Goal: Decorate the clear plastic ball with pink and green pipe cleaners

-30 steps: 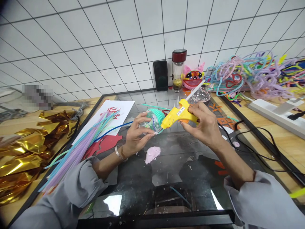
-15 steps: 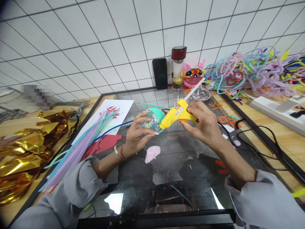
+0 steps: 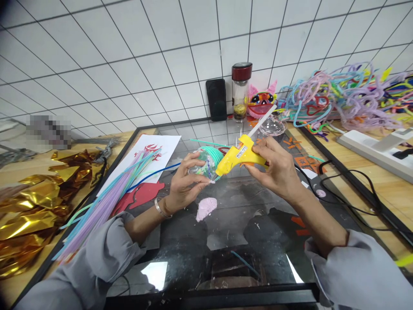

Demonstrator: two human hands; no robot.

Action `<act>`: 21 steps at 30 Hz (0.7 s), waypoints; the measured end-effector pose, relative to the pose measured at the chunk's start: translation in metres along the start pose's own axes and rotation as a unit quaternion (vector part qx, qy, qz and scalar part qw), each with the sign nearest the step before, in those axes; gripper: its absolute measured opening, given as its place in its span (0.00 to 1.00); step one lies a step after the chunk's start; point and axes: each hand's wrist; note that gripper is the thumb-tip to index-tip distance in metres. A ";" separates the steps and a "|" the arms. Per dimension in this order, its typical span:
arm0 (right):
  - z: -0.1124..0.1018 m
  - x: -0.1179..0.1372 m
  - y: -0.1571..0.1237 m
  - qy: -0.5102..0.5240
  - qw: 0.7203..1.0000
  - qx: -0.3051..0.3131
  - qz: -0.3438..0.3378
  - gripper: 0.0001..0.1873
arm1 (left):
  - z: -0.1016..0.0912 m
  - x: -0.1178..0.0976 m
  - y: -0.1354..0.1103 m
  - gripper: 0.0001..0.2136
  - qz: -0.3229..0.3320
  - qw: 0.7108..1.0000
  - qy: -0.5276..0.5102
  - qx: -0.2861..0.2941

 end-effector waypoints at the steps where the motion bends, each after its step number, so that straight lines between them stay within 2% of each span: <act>1: 0.000 0.000 0.000 0.002 1.000 0.002 0.003 0.13 | 0.000 0.000 0.000 0.02 -0.001 1.000 0.001 0.003; 15: -0.001 0.003 0.001 0.018 0.999 0.010 -0.044 0.14 | 0.002 0.001 0.000 0.03 0.015 1.000 -0.010 -0.015; 21: -0.002 0.003 0.001 0.022 0.999 0.011 -0.043 0.14 | 0.002 0.000 0.001 0.04 0.023 0.999 -0.017 -0.020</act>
Point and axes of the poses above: each hand's wrist, its own y-axis towards the middle knuckle, its own z-axis out of the palm, x = y × z, and after that the axes turned 12 degrees about y, right-handed
